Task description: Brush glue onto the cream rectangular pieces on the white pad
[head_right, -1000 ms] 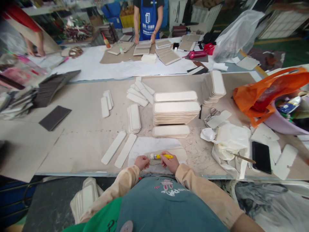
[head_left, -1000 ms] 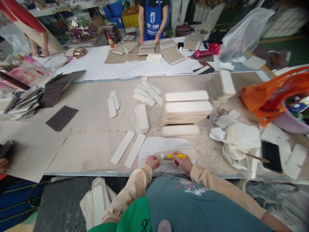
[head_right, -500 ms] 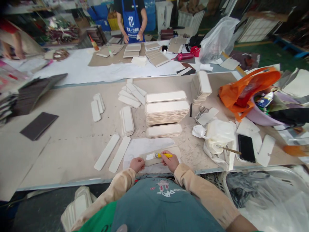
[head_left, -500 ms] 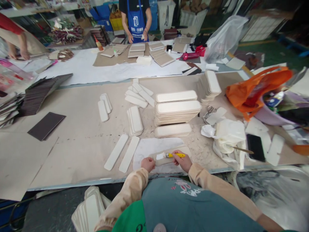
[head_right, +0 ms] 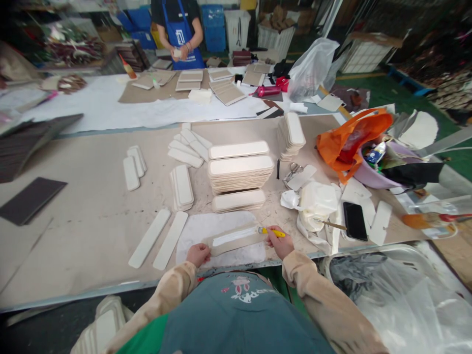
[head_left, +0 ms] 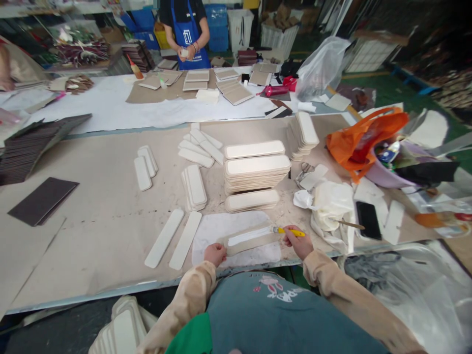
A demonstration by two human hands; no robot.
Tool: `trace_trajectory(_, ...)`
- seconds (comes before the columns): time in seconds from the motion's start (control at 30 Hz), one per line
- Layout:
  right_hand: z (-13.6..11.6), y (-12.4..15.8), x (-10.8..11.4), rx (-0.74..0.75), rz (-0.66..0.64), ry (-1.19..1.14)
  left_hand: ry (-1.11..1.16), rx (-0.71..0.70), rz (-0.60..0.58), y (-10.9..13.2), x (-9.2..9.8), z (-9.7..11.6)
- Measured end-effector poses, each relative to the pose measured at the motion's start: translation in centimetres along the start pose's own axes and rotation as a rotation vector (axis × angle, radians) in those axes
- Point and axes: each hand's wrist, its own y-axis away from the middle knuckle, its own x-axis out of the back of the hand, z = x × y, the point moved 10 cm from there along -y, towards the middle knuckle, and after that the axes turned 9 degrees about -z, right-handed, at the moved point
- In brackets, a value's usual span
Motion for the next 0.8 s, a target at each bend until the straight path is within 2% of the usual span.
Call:
trace_trajectory(0.1, -0.1, 0.6, 0.8, -0.018, 0.055, 0.021, 0.016, 0.005, -0.002, -0.2, -0.1, -0.2)
trace_trajectory(0.2, -1.1, 1.1, -1.0, 0.023, 0.000, -0.045, 0.039, 0.013, -0.014, -0.4, -0.3, -0.5)
trace_trajectory(0.4, -2.8, 1.5, -10.8, 0.051, -0.371, -0.205, 0.071, 0.027, -0.036, -0.8, -0.6, -0.9)
trace_trajectory(0.53, -3.1, 1.4, -15.4, 0.049, -0.509, -0.198, 0.065, 0.027, -0.047, -0.8, -0.9, -1.0)
trace_trajectory(0.67, -2.8, 1.4, -17.4, 0.046, -0.562, -0.147, 0.040, 0.023, -0.049, -0.8, -0.9, -1.0)
trace_trajectory(0.8, -2.3, 1.5, -17.2, 0.052, -0.550, -0.105, -0.003, 0.012, -0.044, -0.8, -0.7, -0.8)
